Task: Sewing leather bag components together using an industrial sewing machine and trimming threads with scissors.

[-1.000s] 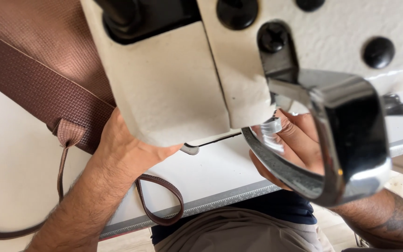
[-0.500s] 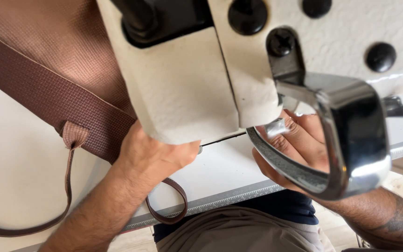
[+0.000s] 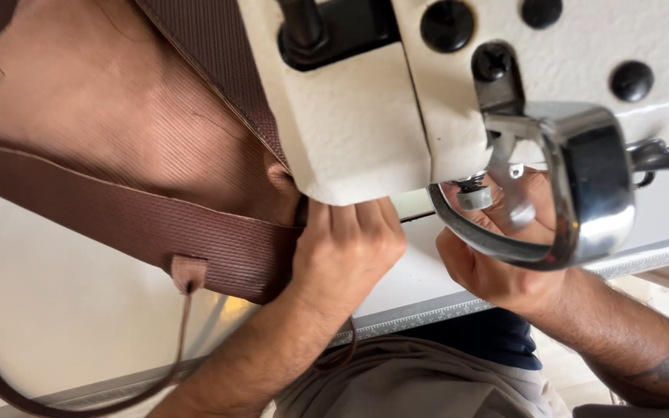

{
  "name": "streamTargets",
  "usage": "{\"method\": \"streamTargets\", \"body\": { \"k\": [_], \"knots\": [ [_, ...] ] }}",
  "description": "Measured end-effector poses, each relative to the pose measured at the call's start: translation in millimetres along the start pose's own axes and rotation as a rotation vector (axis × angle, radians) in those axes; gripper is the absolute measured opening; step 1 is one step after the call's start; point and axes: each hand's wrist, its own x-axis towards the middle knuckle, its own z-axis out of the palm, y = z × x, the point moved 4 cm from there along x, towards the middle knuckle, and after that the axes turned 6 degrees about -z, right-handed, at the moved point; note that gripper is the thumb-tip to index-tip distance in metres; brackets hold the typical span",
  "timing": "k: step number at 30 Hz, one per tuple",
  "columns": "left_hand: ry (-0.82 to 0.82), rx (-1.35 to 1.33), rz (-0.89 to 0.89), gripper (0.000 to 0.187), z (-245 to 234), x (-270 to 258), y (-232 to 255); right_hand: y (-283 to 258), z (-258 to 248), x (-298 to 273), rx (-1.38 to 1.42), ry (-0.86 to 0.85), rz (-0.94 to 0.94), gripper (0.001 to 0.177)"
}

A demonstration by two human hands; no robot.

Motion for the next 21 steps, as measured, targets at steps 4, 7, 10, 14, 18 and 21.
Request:
{"method": "streamTargets", "body": {
  "k": [4,7,10,14,18,21],
  "knots": [
    [0.014,-0.007,-0.064,0.031,-18.5,20.0,-7.0,2.3,-14.5,13.8,-0.011,0.09,-0.002,0.011],
    [0.031,-0.055,-0.087,0.028,-26.4,30.4,-0.5,9.3,-20.9,-11.7,-0.109,0.117,-0.039,0.01],
    [0.026,-0.095,-0.087,0.023,-10.9,17.3,19.7,9.5,-18.2,-31.7,-0.192,0.083,-0.01,0.014],
    [0.022,-0.083,-0.104,0.025,-18.1,13.1,17.9,7.2,-8.6,-61.4,-0.12,0.106,0.038,0.02],
    [0.055,-0.06,-0.104,0.022,-18.2,11.4,17.1,2.7,-26.6,-34.1,-0.118,0.07,0.047,0.022],
    [0.088,-0.06,-0.108,0.02,-32.9,12.9,11.5,-4.9,-37.2,-23.2,-0.12,-0.009,0.063,0.017]
  ]
}}
